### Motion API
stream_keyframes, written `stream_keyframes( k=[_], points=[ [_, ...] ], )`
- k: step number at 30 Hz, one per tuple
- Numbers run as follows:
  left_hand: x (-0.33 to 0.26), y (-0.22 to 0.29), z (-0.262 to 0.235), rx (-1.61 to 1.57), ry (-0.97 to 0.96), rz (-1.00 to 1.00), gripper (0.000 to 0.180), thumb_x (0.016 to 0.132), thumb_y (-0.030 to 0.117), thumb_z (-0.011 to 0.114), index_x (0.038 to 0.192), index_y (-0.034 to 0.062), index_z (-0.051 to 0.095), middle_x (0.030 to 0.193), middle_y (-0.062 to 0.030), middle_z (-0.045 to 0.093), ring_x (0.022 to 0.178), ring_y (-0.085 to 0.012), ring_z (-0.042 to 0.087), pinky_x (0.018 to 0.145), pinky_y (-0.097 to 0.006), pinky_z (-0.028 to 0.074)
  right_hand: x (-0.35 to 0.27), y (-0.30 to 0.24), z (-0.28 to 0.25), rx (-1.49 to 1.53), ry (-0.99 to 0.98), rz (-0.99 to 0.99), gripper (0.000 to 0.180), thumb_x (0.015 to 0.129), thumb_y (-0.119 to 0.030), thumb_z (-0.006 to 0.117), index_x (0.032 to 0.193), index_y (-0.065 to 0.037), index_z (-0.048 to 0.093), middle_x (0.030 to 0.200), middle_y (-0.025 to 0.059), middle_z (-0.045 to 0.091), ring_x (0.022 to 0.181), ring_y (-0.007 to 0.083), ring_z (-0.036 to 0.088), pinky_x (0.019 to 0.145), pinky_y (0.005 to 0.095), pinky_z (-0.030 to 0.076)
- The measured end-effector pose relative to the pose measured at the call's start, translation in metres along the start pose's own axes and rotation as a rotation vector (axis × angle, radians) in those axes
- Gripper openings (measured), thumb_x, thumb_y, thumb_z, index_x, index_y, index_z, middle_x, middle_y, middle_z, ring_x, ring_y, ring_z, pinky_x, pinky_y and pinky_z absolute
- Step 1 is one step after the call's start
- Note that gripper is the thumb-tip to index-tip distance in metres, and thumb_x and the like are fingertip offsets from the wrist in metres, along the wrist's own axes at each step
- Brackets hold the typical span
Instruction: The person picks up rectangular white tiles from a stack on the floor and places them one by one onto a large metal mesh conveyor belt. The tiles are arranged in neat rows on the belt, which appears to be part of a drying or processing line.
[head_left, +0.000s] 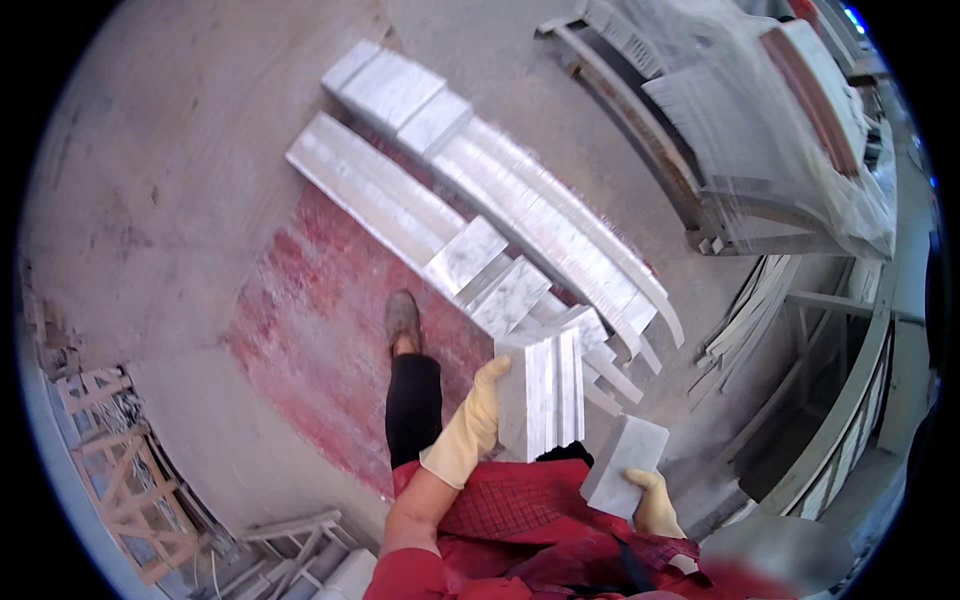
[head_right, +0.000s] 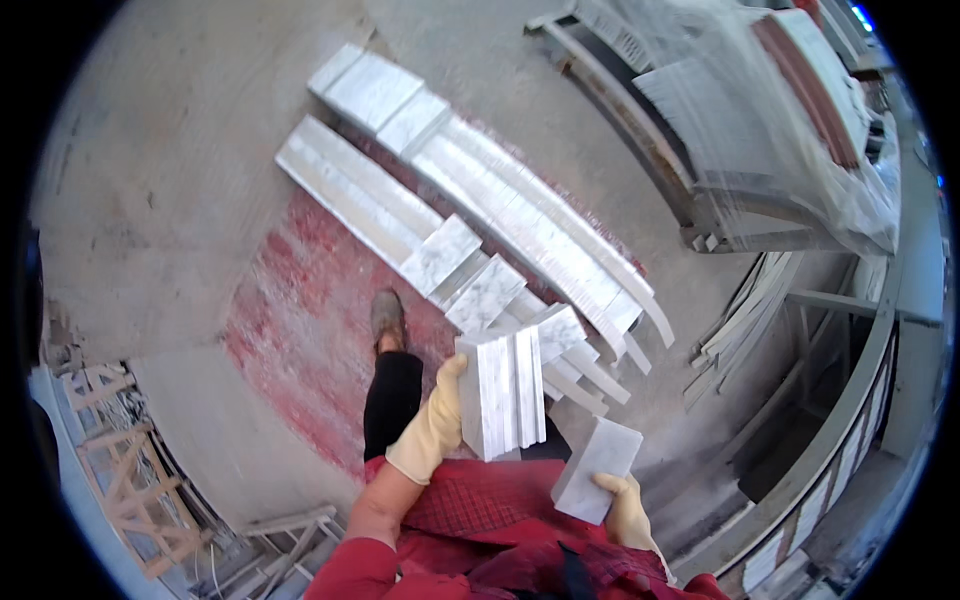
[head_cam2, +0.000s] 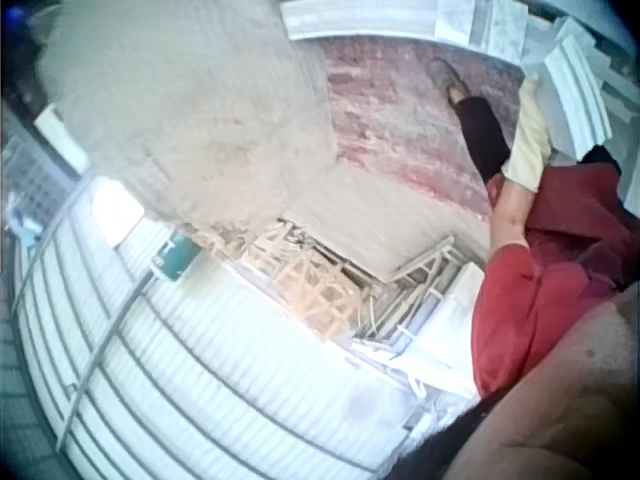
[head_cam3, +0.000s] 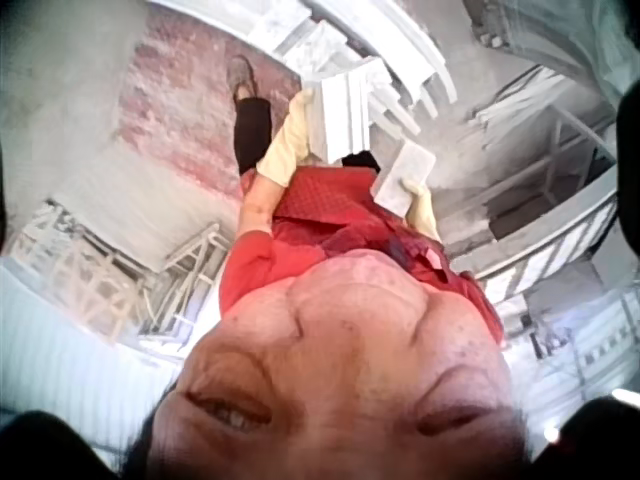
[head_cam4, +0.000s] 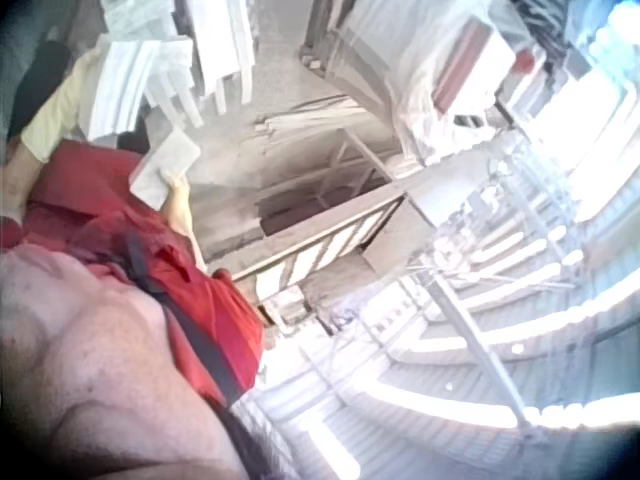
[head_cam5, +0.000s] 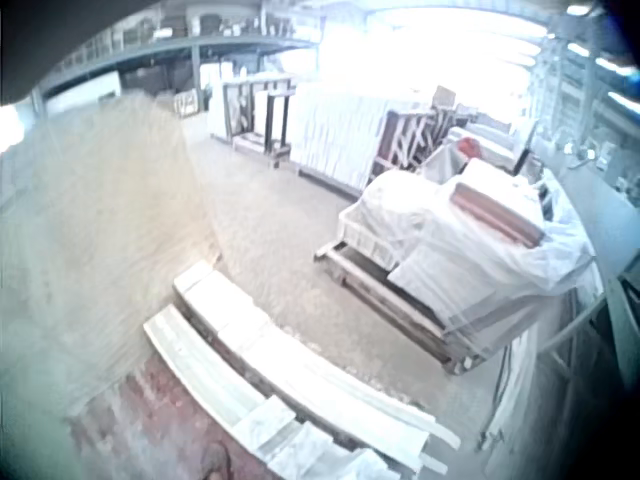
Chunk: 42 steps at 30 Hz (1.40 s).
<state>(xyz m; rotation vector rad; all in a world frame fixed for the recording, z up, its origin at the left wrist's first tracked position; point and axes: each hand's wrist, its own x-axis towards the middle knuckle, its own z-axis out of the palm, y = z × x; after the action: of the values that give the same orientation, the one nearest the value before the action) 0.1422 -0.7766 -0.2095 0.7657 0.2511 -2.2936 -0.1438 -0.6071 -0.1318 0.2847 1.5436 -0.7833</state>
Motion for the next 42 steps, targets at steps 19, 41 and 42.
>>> stream_keyframes(
  k=[19, 41, 42],
  points=[
    [-0.094, -0.244, 0.206, 0.154, -0.100, 0.038, 0.107, 0.094, 0.093, 0.041, 0.164, 0.0126, 0.046, 0.142, -0.0166, 0.066, 0.120, -0.0384, 0.069, 0.111, -0.058, 0.055, -0.046, -0.049, -0.198, 0.279, -0.098, -0.171, 0.065, 0.087, -0.016, 0.074, 0.148, 0.000, 0.060, 0.131, 0.0195, 0.074, 0.117, 0.0376, 0.072, 0.105, 0.0528, 0.057],
    [-0.187, -0.259, 0.084, -0.158, -0.639, -0.170, 0.094, 0.105, 0.069, 0.049, 0.174, 0.0097, 0.026, 0.145, -0.0260, 0.065, 0.124, -0.0440, 0.069, 0.111, -0.062, 0.054, -0.127, 0.114, -0.223, 0.611, -0.050, -0.275, 0.056, 0.093, -0.031, 0.071, 0.141, -0.004, 0.066, 0.132, 0.0192, 0.075, 0.118, 0.0398, 0.072, 0.108, 0.0548, 0.054],
    [-0.204, -0.260, 0.078, -0.145, -0.656, -0.155, 0.086, 0.110, 0.063, 0.045, 0.175, 0.0103, 0.023, 0.145, -0.0256, 0.066, 0.124, -0.0439, 0.070, 0.111, -0.062, 0.053, -0.137, 0.129, -0.223, 0.628, -0.049, -0.279, 0.055, 0.093, -0.030, 0.071, 0.141, -0.003, 0.067, 0.132, 0.0193, 0.075, 0.117, 0.0394, 0.073, 0.108, 0.0543, 0.055]
  ],
)
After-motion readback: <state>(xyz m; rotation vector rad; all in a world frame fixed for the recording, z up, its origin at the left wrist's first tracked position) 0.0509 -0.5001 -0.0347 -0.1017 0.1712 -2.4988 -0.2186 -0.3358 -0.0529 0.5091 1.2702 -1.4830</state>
